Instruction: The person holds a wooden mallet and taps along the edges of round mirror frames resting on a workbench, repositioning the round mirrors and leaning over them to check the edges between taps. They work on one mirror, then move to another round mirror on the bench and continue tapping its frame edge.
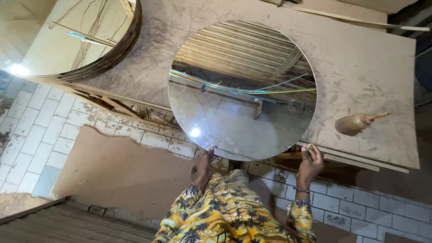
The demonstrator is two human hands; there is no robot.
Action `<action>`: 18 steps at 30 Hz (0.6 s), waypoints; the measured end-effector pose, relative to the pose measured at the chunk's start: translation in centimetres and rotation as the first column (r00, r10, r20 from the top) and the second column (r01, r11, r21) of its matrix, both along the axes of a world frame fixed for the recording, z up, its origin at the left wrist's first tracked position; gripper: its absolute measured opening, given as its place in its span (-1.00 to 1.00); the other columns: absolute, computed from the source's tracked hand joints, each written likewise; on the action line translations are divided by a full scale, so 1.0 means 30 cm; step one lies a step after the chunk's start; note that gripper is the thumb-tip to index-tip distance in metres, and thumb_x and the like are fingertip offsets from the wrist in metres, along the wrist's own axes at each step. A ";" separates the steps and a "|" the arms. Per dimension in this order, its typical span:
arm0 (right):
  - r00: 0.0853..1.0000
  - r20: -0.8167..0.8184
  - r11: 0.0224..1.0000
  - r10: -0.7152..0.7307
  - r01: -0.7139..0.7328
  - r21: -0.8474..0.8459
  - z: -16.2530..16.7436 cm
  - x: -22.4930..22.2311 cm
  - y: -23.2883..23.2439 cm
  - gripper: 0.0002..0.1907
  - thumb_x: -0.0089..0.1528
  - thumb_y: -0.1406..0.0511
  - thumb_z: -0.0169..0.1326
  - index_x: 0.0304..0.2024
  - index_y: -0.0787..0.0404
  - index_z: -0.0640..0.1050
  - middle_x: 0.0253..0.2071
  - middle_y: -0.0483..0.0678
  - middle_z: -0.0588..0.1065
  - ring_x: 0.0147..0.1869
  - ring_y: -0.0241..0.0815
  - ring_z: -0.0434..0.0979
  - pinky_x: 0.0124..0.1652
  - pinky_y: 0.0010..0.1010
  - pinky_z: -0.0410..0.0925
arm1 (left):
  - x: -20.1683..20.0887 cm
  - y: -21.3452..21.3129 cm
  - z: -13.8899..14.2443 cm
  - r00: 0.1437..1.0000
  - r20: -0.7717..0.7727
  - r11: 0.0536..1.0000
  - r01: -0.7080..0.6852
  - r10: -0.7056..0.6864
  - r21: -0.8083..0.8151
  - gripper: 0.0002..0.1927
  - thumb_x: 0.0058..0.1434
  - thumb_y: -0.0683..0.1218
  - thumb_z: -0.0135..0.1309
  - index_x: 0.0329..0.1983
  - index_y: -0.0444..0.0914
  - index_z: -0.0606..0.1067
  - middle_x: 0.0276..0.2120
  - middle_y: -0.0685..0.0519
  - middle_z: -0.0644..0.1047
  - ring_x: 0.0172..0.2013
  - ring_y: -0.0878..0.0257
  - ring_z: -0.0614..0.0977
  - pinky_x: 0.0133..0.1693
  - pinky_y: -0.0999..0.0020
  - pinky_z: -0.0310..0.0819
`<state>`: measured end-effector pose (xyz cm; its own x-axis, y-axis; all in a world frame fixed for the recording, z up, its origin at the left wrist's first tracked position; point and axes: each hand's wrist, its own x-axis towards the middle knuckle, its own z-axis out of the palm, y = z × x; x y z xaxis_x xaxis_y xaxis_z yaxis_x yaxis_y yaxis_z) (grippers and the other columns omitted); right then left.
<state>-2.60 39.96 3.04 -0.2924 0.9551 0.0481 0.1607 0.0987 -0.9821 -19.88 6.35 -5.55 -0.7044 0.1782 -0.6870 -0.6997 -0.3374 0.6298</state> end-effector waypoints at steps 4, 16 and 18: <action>0.996 -0.048 0.994 0.069 -0.065 0.086 0.026 0.004 -0.040 -0.59 0.26 0.45 0.24 0.16 0.43 0.52 0.01 0.08 0.61 0.06 -0.29 0.59 0.06 -0.52 0.44 | -0.084 0.128 0.029 0.996 -0.087 0.995 0.024 -0.032 -0.092 -0.55 0.33 0.05 0.27 -0.41 -0.42 0.45 -0.36 -0.05 0.53 -0.25 0.08 0.62 -0.06 0.08 0.66; 0.996 0.032 0.991 0.089 -0.092 0.093 0.105 -0.020 -0.064 -0.61 0.33 0.37 0.18 0.17 0.44 0.51 -0.06 0.08 0.63 -0.13 -0.30 0.63 -0.10 -0.54 0.45 | -0.161 0.315 0.114 0.997 -0.078 0.996 -0.017 0.024 0.089 -0.54 0.29 0.00 0.30 -0.55 -0.12 0.26 -0.45 0.14 0.32 -0.33 0.27 0.45 0.02 0.15 0.56; 0.991 0.050 0.984 0.124 -0.129 0.121 0.115 -0.057 -0.058 -0.61 0.33 0.35 0.17 0.16 0.44 0.52 -0.07 0.09 0.62 -0.14 -0.29 0.63 -0.11 -0.54 0.46 | -0.177 0.339 0.127 0.997 -0.075 0.997 -0.013 0.018 0.072 -0.55 0.28 -0.01 0.28 -0.58 -0.15 0.27 -0.47 0.14 0.33 -0.36 0.29 0.44 -0.02 0.16 0.59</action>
<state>-4.30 38.21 6.50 -0.4146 0.8978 0.1483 0.1804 0.2408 -0.9536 -25.20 16.54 -1.75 -0.7572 0.2133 -0.6173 -0.6449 -0.3939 0.6550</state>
